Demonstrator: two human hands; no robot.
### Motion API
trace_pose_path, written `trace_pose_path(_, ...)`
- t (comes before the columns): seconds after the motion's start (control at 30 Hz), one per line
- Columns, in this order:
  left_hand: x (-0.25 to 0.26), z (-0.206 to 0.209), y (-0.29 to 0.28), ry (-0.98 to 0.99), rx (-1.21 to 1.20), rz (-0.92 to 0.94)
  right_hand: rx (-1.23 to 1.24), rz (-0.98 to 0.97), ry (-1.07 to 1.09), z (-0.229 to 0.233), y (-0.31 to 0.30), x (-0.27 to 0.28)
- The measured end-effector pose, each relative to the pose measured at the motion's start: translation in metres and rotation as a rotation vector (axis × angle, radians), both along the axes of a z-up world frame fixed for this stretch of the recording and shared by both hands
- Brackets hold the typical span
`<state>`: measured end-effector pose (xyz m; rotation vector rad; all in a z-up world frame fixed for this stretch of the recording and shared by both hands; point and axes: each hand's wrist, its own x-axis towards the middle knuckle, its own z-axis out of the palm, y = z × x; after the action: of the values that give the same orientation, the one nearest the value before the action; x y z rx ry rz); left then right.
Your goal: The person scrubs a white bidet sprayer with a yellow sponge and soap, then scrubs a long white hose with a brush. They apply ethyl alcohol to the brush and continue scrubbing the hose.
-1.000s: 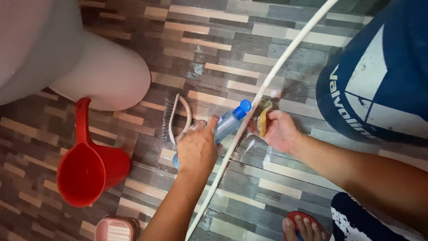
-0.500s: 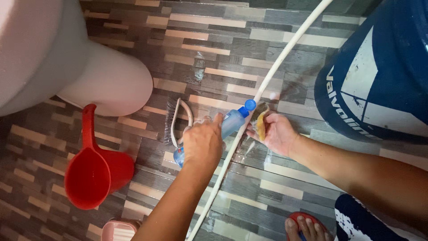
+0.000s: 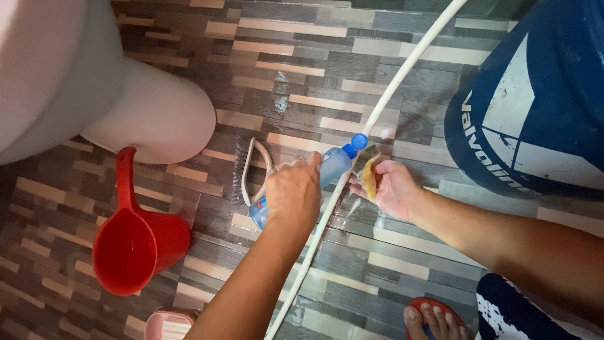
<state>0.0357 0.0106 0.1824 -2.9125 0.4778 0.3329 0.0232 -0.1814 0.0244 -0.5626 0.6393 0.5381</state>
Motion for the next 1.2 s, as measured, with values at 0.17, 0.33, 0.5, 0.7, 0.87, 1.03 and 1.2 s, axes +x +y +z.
trace_pose_path(0.17,-0.002,-0.001,0.000,-0.016,-0.012,-0.018,-0.030,0.000,0.025,0.004,0.000,0.000)
trace_pose_path(0.33,-0.006,0.002,-0.001,0.036,0.056,-0.037,-0.080,0.001,0.087,0.012,0.001,-0.002)
trace_pose_path(0.5,-0.006,0.002,0.000,0.036,0.037,-0.043,-0.068,0.011,0.057,0.009,0.000,-0.003)
trace_pose_path(0.7,-0.001,0.016,-0.003,0.007,0.046,-0.043,-0.082,0.009,0.074,0.014,0.002,-0.001)
trace_pose_path(0.87,-0.001,0.031,-0.006,-0.015,0.074,-0.072,-0.096,0.028,0.087,0.015,0.003,-0.002)
trace_pose_path(1.03,-0.004,0.041,-0.004,-0.025,0.099,-0.089,-0.078,0.015,0.076,0.009,0.002,-0.002)
trace_pose_path(1.2,-0.003,0.046,-0.001,-0.012,0.108,-0.100,-0.125,0.019,0.100,0.012,0.002,-0.003)
